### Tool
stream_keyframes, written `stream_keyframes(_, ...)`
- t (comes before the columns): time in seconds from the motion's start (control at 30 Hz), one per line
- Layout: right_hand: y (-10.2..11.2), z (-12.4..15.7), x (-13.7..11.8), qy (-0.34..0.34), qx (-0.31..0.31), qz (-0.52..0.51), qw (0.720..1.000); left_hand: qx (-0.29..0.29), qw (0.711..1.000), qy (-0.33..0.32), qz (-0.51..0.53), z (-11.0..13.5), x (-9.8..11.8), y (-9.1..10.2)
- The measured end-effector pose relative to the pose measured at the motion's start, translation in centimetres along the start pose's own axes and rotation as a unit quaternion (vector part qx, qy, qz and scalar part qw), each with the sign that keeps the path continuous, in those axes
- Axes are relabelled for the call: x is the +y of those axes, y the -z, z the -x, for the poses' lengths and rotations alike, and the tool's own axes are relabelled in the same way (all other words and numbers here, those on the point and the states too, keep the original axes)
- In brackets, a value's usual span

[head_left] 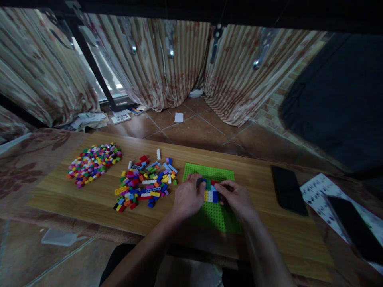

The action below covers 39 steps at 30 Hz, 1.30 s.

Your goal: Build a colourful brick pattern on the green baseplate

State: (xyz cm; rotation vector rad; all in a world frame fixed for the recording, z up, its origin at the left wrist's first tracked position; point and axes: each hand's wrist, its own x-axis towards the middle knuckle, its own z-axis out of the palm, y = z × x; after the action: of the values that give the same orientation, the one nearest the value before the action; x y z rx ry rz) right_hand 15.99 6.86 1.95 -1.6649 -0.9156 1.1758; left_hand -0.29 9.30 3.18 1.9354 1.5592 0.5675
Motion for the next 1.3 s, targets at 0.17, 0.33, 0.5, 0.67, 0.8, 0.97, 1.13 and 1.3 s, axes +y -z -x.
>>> stream_keyframes(0.17, 1.7, -0.1, -0.8, 0.041, 0.080, 0.033, 0.995, 0.016, 0.997, 0.014, 0.078, -0.7, -0.8, 1.5)
stream_keyframes(0.33, 1.5, -0.5, -0.7, 0.033, 0.056, 0.101, 0.993, 0.013, 0.997, 0.021, 0.069, -0.8, -1.3, 1.9)
stream_keyframes(0.5, 0.4, -0.5, 0.0, 0.043, 0.005, 0.152, 0.987, -0.019, 0.998, 0.007, 0.057, -0.7, -1.2, 1.4)
stream_keyframes(0.67, -0.2, -0.4, 0.2, 0.028, 0.018, 0.119, 0.992, -0.019, 0.997, 0.010, 0.074, -1.0, -1.1, 1.0)
stream_keyframes(0.8, 0.0, -0.4, 0.5, 0.022, 0.010, 0.110, 0.994, -0.009, 0.997, 0.020, 0.072, -0.9, -0.8, 1.1)
stream_keyframes(0.97, 0.5, -0.6, 0.7, 0.020, 0.002, 0.162, 0.987, -0.010, 0.996, 0.012, 0.090, -0.4, -0.8, 0.9)
stream_keyframes(1.13, 1.2, -1.0, 0.3, 0.068, 0.036, 0.277, 0.958, 0.009, 0.993, -0.009, 0.116, -0.4, -0.7, 0.2)
stream_keyframes(1.3, 1.4, -1.7, -0.1, 0.081, 0.049, 0.352, 0.931, 0.003, 0.992, -0.016, 0.126, -0.3, -0.7, 0.3)
